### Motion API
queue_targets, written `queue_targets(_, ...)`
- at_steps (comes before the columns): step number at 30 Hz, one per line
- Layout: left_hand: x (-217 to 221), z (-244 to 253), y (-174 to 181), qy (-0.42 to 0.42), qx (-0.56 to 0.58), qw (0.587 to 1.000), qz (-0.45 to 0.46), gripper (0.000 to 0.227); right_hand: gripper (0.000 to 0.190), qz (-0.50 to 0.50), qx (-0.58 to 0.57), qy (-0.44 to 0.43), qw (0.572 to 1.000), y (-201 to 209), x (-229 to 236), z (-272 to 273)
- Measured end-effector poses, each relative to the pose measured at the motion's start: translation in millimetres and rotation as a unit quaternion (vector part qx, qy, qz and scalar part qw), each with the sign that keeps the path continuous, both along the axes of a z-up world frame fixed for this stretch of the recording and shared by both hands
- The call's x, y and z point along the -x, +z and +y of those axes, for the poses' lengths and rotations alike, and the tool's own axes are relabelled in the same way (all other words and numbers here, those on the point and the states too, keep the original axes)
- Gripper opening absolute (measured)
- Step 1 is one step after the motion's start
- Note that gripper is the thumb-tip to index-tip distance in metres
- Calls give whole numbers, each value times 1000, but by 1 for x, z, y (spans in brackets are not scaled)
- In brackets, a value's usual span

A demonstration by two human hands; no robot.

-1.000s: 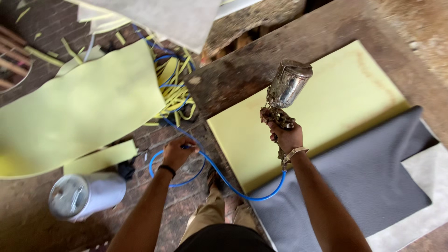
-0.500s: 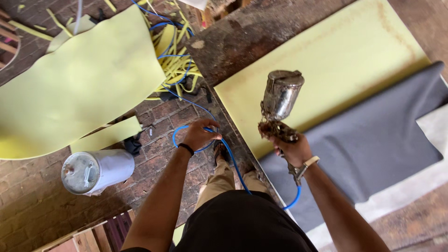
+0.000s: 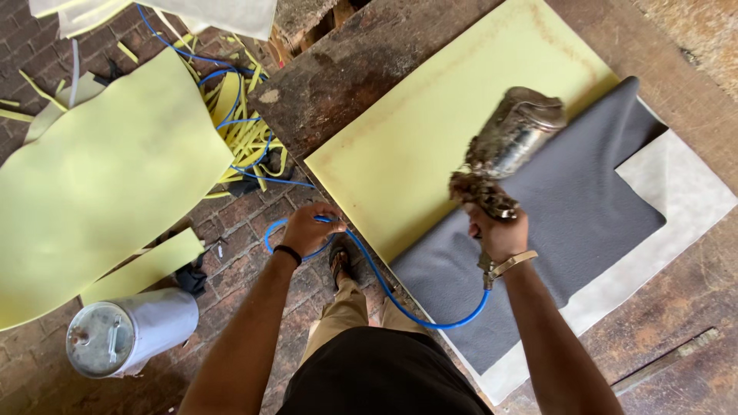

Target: The person sprays adhesive onto a yellow foam sheet using a spray gun, then places a piece of fabric on top and smooths it down. They use a metal ruler to cut the foam to size, remove the excess, and repeat the process with another fabric piece.

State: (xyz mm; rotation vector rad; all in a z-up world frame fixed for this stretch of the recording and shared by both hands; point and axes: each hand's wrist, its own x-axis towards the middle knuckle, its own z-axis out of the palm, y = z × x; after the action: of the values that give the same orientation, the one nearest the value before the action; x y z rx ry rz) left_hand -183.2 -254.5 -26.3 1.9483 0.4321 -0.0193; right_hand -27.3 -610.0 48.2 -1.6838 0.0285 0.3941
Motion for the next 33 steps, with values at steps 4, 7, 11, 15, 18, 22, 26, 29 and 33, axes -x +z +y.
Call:
queue_targets(4,-1,-8,9,-35,-22,998,39,29,49,83,30,100,991,18,6,2)
queue_targets(7,0,-27,7,-43,-18,996,78,29,49,63,175,67,980,24,4,-7)
queue_targets(11,2,-29,1,-20,-13,999,25,26,59,-76,94,-84,989,20,-14,-13)
queue_targets(15,-11,-19,2,15,-75,996,35,30,68,-77,23,-58,995,20,-39,-17)
queue_targets(18,-21,-18,7,10,-72,996,58,34,67,-81,65,-98,990,25,-49,-20)
queue_targets(22,-27,-27,10,7,-77,995,59,35,48,-13,253,-99,962,36,-55,-33)
queue_targets(26,-35,-41,6,-62,-31,997,20,33,48,61,198,-37,978,40,-58,-40)
queue_targets(29,-42,-43,6,-21,-89,996,19,32,54,-20,172,-124,977,42,-67,-37)
queue_targets(33,-49,-31,13,16,-90,994,59,30,53,-57,70,-152,984,43,-97,-34)
